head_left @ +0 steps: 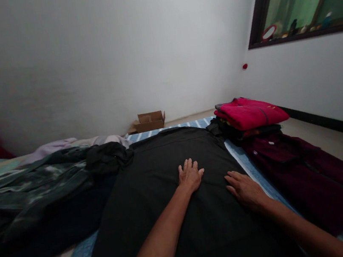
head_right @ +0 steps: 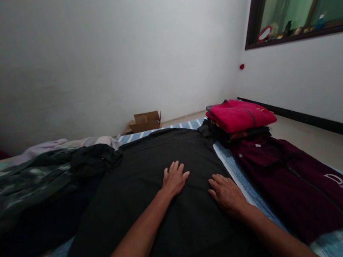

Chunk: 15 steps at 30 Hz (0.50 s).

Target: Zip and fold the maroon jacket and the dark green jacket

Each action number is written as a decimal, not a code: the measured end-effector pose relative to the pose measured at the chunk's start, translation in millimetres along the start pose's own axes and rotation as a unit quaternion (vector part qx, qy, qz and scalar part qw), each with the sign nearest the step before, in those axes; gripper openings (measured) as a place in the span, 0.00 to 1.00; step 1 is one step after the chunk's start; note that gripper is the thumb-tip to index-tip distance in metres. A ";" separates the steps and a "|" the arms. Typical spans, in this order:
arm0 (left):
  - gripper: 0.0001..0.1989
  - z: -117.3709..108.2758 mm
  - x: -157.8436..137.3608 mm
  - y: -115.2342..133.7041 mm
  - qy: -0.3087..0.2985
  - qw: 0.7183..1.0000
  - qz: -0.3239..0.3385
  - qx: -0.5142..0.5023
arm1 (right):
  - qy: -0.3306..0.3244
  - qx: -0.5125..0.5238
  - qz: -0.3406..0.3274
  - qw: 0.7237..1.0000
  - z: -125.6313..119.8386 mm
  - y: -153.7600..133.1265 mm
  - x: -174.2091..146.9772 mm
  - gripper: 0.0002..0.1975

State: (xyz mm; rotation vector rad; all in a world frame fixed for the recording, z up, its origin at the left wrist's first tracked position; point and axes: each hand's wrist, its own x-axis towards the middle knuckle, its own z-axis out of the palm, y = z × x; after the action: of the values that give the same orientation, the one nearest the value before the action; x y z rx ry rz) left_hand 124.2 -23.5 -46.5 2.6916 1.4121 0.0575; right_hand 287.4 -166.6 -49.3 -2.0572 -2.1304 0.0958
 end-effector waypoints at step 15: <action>0.28 -18.5 -131.3 -28.3 -0.014 0.999 0.002 -0.034 | 0.128 -0.019 -0.107 0.986 15.5 -37.2 -63.3 0.21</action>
State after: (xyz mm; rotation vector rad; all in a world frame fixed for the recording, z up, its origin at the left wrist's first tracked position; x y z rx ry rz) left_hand 24.8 -114.1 -29.4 2.6299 1.3719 0.0662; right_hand 249.9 -230.0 -63.5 -1.7359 -2.1856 -0.2288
